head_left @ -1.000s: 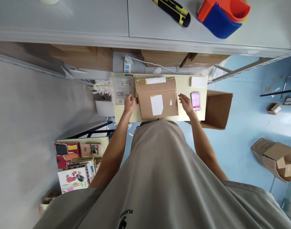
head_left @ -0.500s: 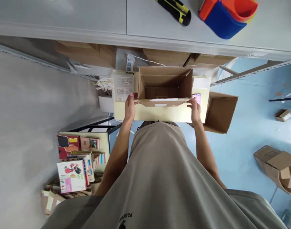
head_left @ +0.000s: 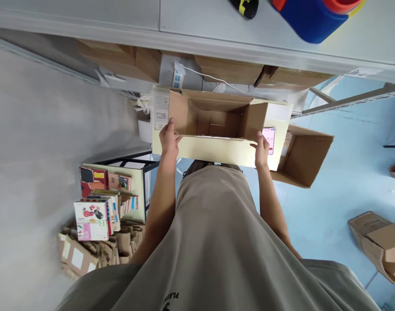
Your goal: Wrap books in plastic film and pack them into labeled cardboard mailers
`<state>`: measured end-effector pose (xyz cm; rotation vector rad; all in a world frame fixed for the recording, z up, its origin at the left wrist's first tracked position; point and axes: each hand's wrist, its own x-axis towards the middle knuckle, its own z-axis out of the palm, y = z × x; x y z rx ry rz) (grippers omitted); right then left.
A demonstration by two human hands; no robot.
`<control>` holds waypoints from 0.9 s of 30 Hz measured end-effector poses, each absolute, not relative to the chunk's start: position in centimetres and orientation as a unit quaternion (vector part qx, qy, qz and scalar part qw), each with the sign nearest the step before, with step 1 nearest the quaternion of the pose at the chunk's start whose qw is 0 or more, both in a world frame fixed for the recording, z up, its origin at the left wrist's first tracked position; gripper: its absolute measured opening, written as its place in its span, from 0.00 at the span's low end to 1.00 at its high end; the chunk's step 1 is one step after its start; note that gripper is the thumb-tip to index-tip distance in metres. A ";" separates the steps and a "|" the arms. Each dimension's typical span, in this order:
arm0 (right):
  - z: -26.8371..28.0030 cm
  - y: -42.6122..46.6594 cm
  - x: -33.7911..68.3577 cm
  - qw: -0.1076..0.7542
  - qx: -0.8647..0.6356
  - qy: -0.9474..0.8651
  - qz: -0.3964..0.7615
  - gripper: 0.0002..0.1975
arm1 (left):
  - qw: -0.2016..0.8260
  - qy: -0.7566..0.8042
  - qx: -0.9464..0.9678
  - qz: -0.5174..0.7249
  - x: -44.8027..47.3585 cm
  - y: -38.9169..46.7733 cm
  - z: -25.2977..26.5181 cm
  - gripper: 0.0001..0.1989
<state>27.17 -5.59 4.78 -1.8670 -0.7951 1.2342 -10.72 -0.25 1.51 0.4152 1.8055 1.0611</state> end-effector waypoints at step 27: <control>19.0 -3.8 3.4 0.451 -0.635 -0.570 0.263 0.07 | 0.461 0.731 0.181 0.469 -26.5 2.4 -4.0 0.14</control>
